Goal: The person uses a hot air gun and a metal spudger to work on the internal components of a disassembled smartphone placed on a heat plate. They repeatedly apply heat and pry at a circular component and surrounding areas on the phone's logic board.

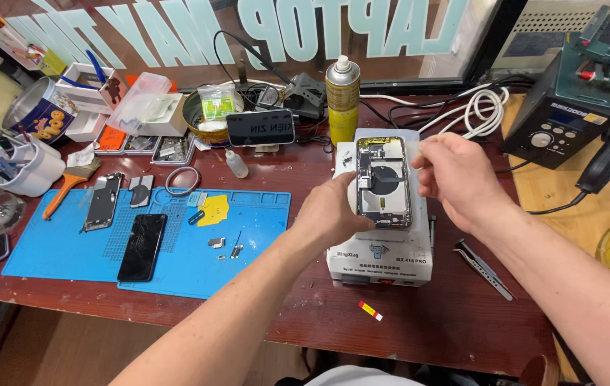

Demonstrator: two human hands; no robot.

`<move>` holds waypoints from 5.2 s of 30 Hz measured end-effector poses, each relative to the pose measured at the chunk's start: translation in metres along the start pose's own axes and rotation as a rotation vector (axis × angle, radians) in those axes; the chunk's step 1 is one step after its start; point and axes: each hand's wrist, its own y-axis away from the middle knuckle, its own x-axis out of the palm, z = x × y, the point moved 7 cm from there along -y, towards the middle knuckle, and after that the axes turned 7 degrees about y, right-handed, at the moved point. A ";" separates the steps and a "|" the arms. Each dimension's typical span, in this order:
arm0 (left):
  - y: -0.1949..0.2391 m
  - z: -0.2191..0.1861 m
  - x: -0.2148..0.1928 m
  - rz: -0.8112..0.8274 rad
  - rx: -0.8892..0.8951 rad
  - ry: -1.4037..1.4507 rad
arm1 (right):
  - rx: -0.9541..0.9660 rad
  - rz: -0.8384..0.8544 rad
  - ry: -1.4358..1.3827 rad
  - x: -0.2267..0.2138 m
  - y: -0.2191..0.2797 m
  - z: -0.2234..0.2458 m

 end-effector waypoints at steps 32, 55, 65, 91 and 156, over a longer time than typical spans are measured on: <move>0.130 0.250 -0.332 -0.674 0.313 0.497 | 0.056 0.331 -0.008 0.444 0.034 0.071; -0.008 0.545 -0.531 -0.603 -0.281 1.119 | -0.185 0.489 0.739 0.734 -0.079 0.063; -0.212 0.667 -0.684 -0.638 -0.177 1.246 | 0.296 0.412 0.460 0.779 -0.114 0.022; -0.107 0.535 -0.598 -0.036 -0.375 2.110 | 0.365 0.226 0.057 0.740 -0.090 0.066; 0.000 0.007 0.020 -0.052 0.139 0.121 | 0.566 0.148 0.511 0.048 0.149 0.002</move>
